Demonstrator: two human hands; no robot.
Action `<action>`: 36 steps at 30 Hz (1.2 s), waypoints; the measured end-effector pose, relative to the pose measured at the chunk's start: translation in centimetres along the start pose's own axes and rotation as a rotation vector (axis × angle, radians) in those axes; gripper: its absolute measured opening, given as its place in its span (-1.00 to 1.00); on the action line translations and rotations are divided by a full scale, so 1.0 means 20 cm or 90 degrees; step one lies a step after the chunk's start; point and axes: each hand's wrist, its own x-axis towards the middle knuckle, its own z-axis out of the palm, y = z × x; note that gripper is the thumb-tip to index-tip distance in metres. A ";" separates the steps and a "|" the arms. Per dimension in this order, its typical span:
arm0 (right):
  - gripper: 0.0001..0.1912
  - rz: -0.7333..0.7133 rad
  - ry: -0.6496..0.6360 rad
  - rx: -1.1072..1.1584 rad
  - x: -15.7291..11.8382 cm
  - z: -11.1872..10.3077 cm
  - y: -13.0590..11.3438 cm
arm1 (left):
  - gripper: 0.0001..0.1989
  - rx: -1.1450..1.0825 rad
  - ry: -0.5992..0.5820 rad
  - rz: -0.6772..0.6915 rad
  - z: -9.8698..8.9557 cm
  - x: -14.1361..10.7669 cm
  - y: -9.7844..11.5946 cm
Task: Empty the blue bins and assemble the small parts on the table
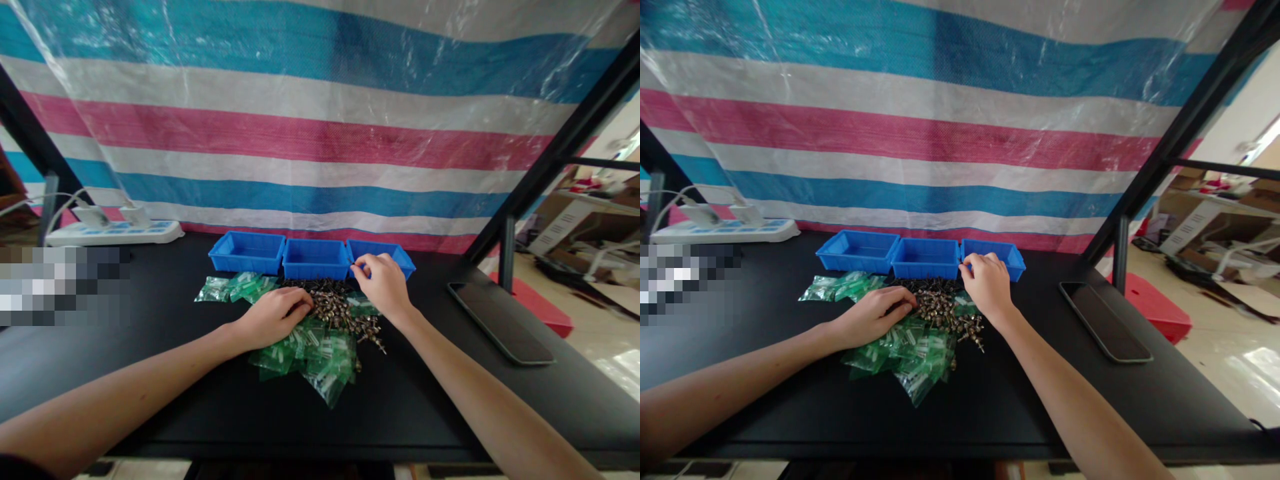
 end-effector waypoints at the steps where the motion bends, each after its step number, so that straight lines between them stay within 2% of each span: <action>1: -0.92 -0.001 0.000 -0.001 0.00 0.00 0.00 | -0.82 0.000 0.001 0.001 0.00 0.00 0.00; 9: -0.91 -0.013 -0.019 -0.007 0.01 0.00 0.00 | -0.82 0.001 0.009 0.003 0.01 0.00 0.00; 14: -0.88 -0.017 -0.130 -0.041 0.01 -0.03 0.01 | -0.82 -0.003 0.007 0.004 0.00 0.00 0.00; 19: -0.87 -0.085 -0.264 -0.026 -0.01 -0.02 0.06 | -0.82 0.004 0.006 0.010 0.00 0.00 0.00; 25: -0.84 -0.113 -0.316 -0.038 -0.02 -0.01 0.09 | -0.82 0.002 0.004 0.007 0.00 0.00 -0.01; 29: -0.84 -0.133 -0.315 -0.022 -0.01 -0.05 0.08 | -0.82 -0.001 -0.002 0.005 0.00 0.00 0.00; 32: -0.87 -0.131 -0.283 -0.006 0.03 -0.08 0.06 | -0.82 -0.003 0.004 0.007 0.00 0.00 0.00; 34: -0.87 -0.109 -0.231 -0.004 0.08 -0.09 0.03 | -0.82 -0.004 0.005 0.007 0.00 0.00 -0.01; 36: -0.85 -0.072 -0.122 0.008 0.13 -0.09 -0.01 | -0.82 -0.005 0.007 0.011 0.01 0.00 -0.01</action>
